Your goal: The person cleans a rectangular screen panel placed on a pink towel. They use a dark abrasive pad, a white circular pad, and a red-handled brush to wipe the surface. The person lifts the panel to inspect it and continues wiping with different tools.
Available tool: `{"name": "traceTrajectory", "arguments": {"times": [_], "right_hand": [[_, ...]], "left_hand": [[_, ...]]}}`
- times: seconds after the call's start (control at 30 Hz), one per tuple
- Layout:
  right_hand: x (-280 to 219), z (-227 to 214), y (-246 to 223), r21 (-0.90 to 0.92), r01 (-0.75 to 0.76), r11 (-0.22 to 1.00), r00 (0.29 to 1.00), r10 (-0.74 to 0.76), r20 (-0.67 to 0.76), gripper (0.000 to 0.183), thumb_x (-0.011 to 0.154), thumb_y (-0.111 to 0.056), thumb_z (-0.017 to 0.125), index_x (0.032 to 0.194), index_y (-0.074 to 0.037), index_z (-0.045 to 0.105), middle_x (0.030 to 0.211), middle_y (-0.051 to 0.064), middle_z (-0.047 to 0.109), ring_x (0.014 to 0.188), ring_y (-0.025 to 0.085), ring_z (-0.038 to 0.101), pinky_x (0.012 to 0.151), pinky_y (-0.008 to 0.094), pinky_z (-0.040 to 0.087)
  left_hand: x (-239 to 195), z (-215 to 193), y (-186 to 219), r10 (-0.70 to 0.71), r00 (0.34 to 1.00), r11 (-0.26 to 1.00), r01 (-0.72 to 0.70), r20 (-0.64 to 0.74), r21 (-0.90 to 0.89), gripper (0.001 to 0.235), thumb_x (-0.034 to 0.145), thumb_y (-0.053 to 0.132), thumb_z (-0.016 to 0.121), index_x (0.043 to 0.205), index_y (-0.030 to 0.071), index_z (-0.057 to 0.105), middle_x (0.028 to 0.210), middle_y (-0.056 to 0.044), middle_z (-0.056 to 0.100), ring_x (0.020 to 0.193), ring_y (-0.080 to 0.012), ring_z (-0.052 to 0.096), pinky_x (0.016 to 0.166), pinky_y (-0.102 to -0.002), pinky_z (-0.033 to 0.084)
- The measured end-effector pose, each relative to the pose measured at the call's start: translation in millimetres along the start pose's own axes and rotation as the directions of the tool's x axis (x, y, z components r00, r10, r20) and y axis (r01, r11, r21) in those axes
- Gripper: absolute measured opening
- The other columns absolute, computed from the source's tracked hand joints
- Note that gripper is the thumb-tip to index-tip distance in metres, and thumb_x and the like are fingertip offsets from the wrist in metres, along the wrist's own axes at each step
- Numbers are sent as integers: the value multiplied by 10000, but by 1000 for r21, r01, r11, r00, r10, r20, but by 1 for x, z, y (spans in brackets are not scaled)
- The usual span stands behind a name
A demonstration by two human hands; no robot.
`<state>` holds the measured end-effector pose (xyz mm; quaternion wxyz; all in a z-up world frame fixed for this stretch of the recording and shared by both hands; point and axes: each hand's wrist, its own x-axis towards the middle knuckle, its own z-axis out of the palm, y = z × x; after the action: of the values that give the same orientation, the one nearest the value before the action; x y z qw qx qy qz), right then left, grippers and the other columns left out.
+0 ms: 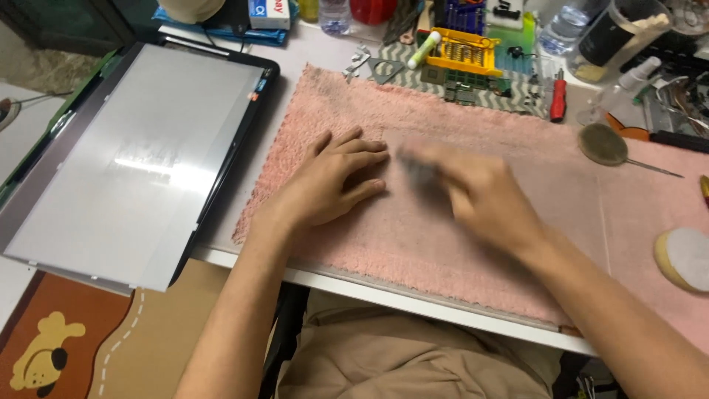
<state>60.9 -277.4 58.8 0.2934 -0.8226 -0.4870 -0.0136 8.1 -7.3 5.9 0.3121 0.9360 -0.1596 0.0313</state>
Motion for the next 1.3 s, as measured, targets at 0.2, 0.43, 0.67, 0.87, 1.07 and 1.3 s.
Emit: {"name": "traceTrajectory", "arguments": {"times": [0.2,0.43,0.67,0.87,1.07,1.3], "right_hand": [[25,36,71,-48,-2,999,996,-2,-87,367,1111,44,627,1442,23,785,1359,311,810,1313,524,737,1171,631,569],[-26,35,0,28,-135,990,987,132,96,490,1130,-40,534,1594,-55,691,1673,244,632,1565,457,551,1323,626,403],[-89,36,-42,194,-55,979,977,12,212,609,1041,80,587,1626,-74,661,1710,202,627,1568,447,536,1317,656,385],[-54,-21,-43,301,-180,936,975,130,179,397,1020,66,637,1358,13,840,1365,303,850,1335,519,758,1159,694,605],[-12,-7,91,-78,-144,986,988,138,-74,501,1102,-17,657,1600,-73,665,1680,189,626,1575,341,565,1378,534,352],[-38,13,65,71,-178,981,984,178,12,476,1162,-150,579,1630,-92,649,1752,155,563,1657,351,482,1385,494,319]], "left_hand": [[1,-4,2,-11,1000,1000,11,12,21,622,1050,502,794,1567,163,723,1628,-93,688,1673,-464,417,1321,-799,217],[4,2,-2,-17,1000,997,18,-10,75,616,1020,507,824,1553,209,743,1592,-57,706,1649,-452,445,1326,-780,236],[2,-3,9,-30,1000,994,30,-4,103,602,1040,482,796,1566,197,727,1584,-70,696,1644,-480,437,1309,-796,253],[3,-3,19,-48,999,993,45,17,113,535,1047,358,789,1554,195,736,1622,-74,675,1650,-488,436,1319,-776,273],[10,9,47,46,998,998,-45,-31,34,544,1084,205,762,1603,79,662,1749,-187,560,1686,-441,361,1384,-660,210],[13,24,44,145,987,989,-144,-68,26,524,1068,245,782,1532,10,710,1636,-199,672,1602,-430,519,1332,-591,351]]}}
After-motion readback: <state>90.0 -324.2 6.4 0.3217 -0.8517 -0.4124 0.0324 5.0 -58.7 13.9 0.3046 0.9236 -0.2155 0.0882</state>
